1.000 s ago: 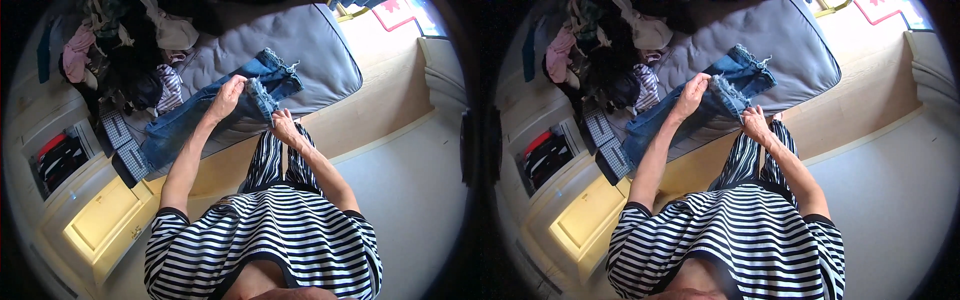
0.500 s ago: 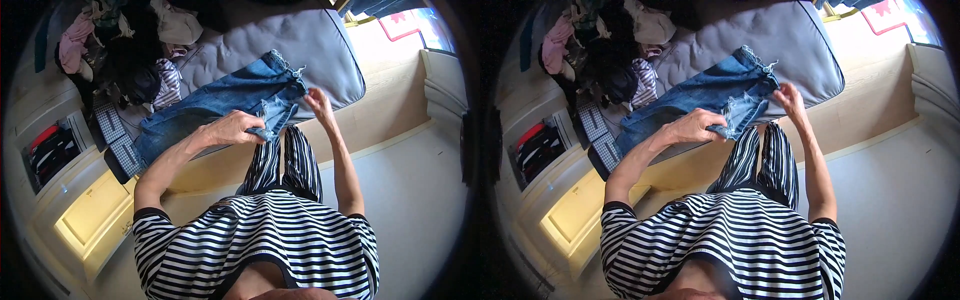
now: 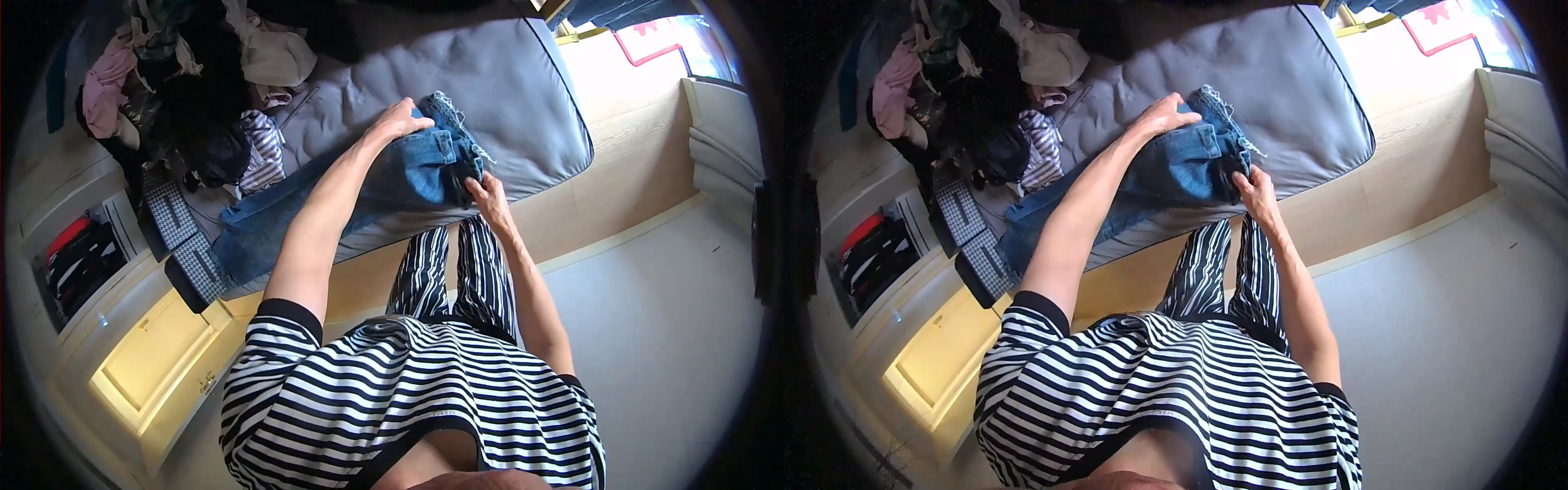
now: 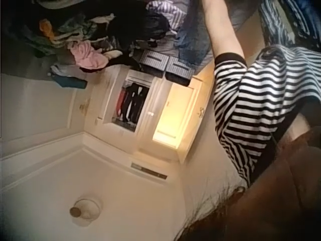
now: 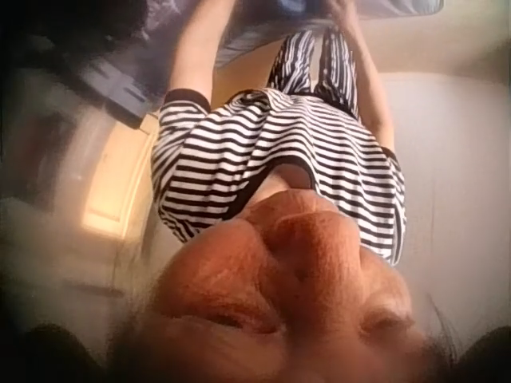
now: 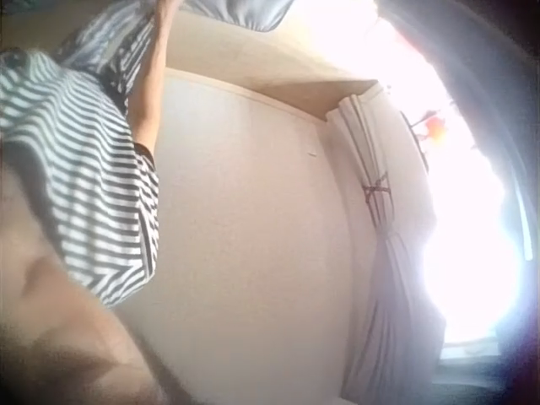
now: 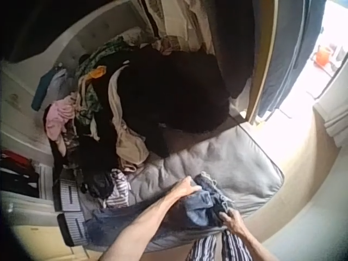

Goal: Folding various pairs of jeans and placing them into a storage bin on a bed.

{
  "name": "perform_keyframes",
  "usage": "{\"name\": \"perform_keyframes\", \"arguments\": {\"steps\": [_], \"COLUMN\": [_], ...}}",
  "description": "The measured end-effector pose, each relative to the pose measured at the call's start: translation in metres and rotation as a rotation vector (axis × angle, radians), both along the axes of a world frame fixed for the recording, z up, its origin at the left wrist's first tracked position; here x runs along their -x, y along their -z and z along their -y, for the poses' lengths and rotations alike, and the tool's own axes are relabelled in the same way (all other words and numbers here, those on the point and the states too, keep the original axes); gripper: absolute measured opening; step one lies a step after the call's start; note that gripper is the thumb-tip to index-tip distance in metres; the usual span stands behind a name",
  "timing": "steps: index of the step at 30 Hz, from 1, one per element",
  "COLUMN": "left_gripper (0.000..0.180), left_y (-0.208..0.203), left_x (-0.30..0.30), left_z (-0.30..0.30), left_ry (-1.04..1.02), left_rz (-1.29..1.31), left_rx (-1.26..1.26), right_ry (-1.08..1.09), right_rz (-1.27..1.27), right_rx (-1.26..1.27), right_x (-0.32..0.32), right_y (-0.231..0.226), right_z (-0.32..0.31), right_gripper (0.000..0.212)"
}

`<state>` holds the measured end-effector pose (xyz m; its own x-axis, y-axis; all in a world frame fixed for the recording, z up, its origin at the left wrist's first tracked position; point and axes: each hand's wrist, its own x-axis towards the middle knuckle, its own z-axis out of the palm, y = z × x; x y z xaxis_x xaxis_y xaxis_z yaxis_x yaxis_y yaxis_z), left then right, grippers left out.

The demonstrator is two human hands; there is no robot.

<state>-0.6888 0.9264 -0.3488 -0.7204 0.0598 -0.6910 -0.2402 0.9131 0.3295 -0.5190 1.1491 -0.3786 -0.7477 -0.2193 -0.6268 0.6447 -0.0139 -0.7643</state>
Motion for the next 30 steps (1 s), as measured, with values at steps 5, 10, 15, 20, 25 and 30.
{"name": "perform_keyframes", "arguments": {"steps": [5,10,15,20,25,30], "left_gripper": [0.031,0.021,0.016,0.027,0.052,0.022], "left_y": [0.011,-0.005,0.03,-0.02,-0.016,-0.075], "left_x": [0.007,0.034,0.036,-0.002,-0.035,-0.079], "left_z": [0.012,0.001,-0.005,-0.004,0.002,-0.007], "left_ry": [-0.013,0.188,0.03,0.183,0.068,0.14], "left_rz": [-0.236,-0.268,-0.684,-0.429,-0.108,-0.157], "left_rx": [-0.547,-0.465,-0.335,-0.337,-0.113,-0.826], "right_ry": [0.105,0.121,0.035,0.096,-0.108,-0.057], "right_rz": [0.388,0.265,-0.22,-0.239,-0.353,-0.412], "right_rx": [0.439,0.194,-0.753,-0.443,-0.536,-0.218], "right_x": [-0.012,-0.003,0.02,0.002,-0.003,0.016], "right_y": [-0.063,-0.026,-0.006,-0.029,-0.038,-0.056], "right_z": [-0.012,-0.038,-0.036,-0.028,-0.008,-0.002], "right_gripper": [0.03,0.027,0.017,0.016,0.042,0.086]}}
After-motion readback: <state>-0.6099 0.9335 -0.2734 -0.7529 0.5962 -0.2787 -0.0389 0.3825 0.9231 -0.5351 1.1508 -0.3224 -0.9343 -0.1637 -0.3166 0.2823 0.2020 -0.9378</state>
